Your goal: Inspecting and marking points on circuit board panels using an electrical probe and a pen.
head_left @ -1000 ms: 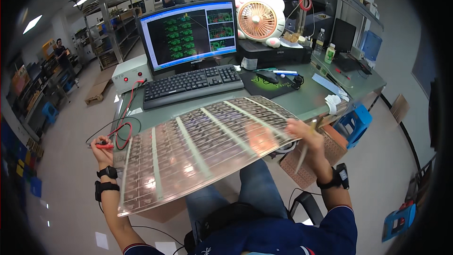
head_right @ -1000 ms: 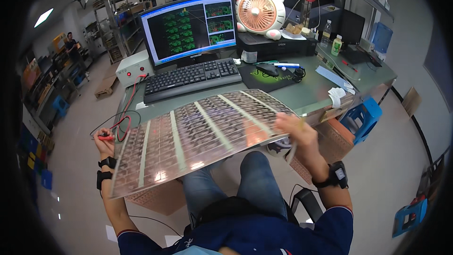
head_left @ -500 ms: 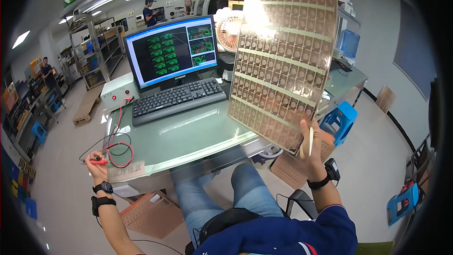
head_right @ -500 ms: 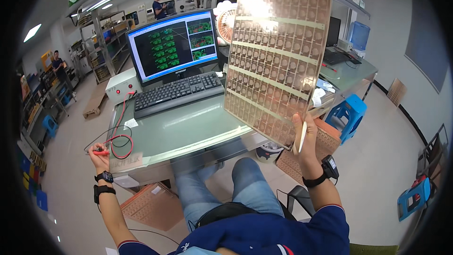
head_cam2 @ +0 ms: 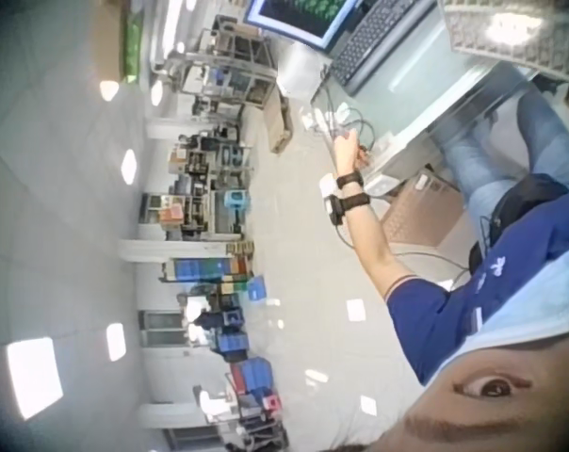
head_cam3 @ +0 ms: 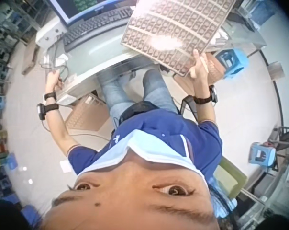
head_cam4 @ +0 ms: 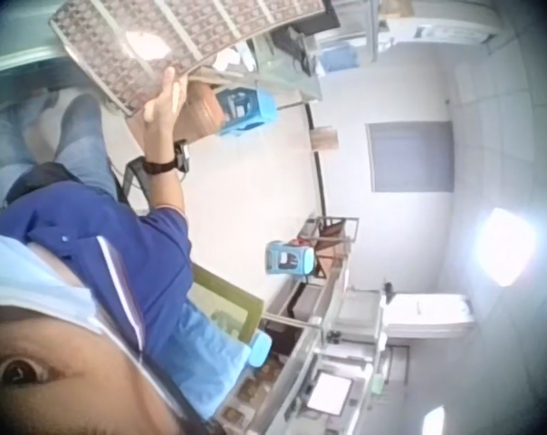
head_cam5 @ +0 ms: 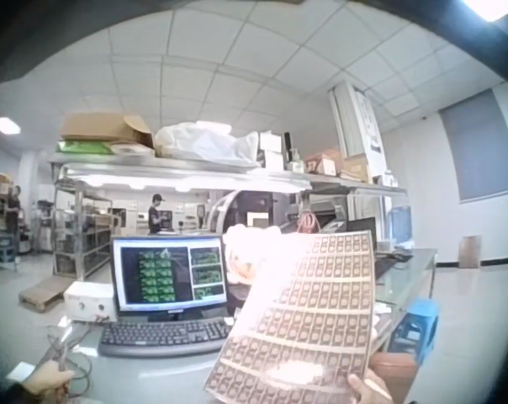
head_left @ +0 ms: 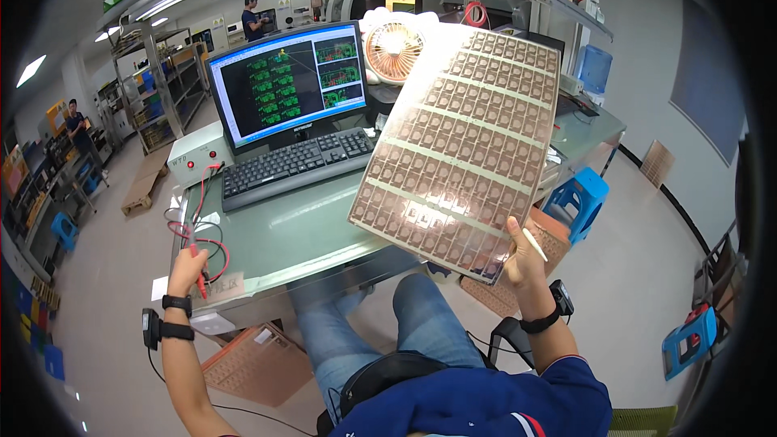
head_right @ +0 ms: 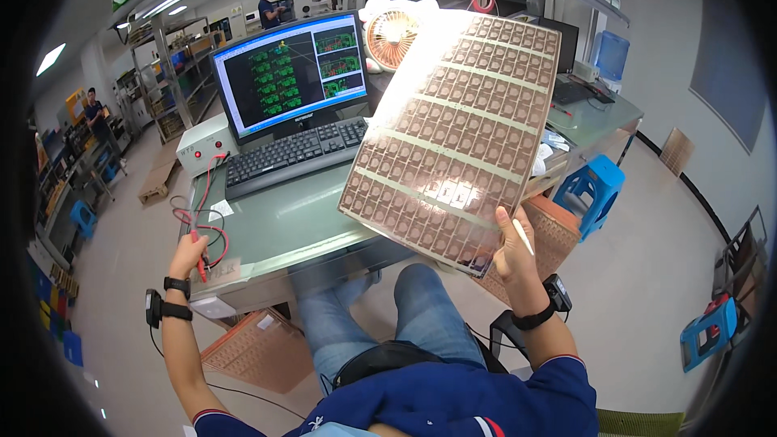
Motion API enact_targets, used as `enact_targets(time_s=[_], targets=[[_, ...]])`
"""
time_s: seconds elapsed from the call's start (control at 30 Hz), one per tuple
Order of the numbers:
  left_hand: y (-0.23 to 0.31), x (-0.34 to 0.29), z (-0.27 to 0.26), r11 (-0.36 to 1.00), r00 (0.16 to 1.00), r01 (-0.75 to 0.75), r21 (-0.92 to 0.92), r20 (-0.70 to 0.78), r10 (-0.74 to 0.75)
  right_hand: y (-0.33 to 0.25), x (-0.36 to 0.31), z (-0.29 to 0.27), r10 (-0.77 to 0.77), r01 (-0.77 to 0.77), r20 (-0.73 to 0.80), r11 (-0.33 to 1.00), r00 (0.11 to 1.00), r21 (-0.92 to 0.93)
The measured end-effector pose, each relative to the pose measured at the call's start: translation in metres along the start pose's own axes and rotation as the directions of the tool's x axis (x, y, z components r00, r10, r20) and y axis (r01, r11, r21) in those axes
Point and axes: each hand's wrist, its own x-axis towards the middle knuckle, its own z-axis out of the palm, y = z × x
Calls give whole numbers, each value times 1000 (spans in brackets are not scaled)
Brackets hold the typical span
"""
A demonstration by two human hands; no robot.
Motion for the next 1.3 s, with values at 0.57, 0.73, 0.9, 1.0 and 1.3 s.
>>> enact_targets(time_s=[0.57, 0.73, 0.9, 1.0, 1.3], targets=[[341, -175, -122, 213, 104, -764, -609, 210, 972, 14, -12, 3, 112, -111, -61, 994, 992, 8], [341, -174, -100, 241, 108, -778, -580, 255, 961, 9, -9, -2, 97, -97, -35, 995, 995, 3], [336, -175, -97, 288, 154, -788, -545, 278, 948, 9, -11, 11, 82, -82, -31, 996, 996, -23], [339, -173, -92, 287, 152, -788, -545, 279, 948, 10, -9, 4, 78, -80, -59, 996, 995, -34], [317, -157, -81, 311, 201, -764, -566, 251, 947, 6, -9, -2, 117, -134, -131, 982, 984, -132]])
